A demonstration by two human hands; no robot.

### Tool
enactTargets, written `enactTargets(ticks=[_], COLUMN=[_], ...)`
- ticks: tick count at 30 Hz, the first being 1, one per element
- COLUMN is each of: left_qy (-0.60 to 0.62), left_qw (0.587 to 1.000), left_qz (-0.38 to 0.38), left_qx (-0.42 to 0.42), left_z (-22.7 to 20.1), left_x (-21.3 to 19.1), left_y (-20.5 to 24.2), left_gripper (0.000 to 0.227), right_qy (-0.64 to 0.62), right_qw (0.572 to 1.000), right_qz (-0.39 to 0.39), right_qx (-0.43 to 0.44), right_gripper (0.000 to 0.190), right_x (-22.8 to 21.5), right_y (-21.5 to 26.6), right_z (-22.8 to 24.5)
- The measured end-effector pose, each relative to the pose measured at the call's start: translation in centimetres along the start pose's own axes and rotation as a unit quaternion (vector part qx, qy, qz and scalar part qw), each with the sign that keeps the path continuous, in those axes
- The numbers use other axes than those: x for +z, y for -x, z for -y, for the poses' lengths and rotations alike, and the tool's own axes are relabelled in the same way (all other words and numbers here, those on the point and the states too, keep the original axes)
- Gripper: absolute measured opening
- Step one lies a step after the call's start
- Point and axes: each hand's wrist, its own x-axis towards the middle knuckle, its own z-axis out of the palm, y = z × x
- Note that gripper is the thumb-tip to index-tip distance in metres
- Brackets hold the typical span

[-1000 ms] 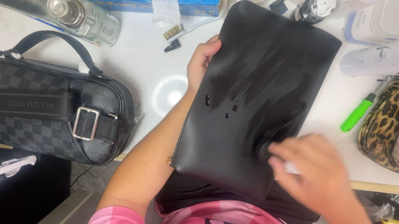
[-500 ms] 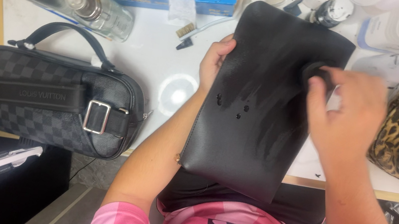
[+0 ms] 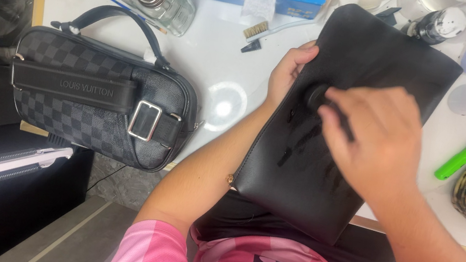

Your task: The person applies a liquid from a white bottle onto a black sponge and rubs it over the surface of a black leather bag. The person repeatedly applies the liquid and scrubs different sections of the bag, including the sides and the zipper area, to clean or condition the material.

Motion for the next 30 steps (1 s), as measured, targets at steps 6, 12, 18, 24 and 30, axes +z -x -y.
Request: enactTargets(ticks=[6, 12, 18, 24, 30], left_qy=[0.04, 0.055, 0.069, 0.065, 0.061], left_qw=[0.999, 0.997, 0.997, 0.992, 0.996], left_qz=[0.019, 0.05, 0.043, 0.105, 0.058], left_qx=[-0.005, -0.007, 0.007, 0.009, 0.007], left_z=[0.3, 0.3, 0.2, 0.2, 0.0], left_x=[-0.5, -0.7, 0.4, 0.3, 0.5], left_y=[0.0, -0.3, 0.0, 0.3, 0.0], left_gripper=[0.039, 0.042, 0.055, 0.06, 0.063], right_qy=[-0.19, -0.005, -0.118, -0.03, -0.078], right_qw=[0.978, 0.999, 0.992, 0.998, 0.994], right_qz=[0.075, -0.006, 0.039, 0.005, 0.052], right_qx=[-0.041, -0.035, -0.027, -0.054, -0.05], right_gripper=[0.024, 0.022, 0.021, 0.016, 0.021], right_x=[0.5, 0.0, 0.6, -0.1, 0.6], right_y=[-0.6, -1.7, -2.0, -3.0, -2.5], right_z=[0.6, -1.0, -0.5, -2.8, -1.3])
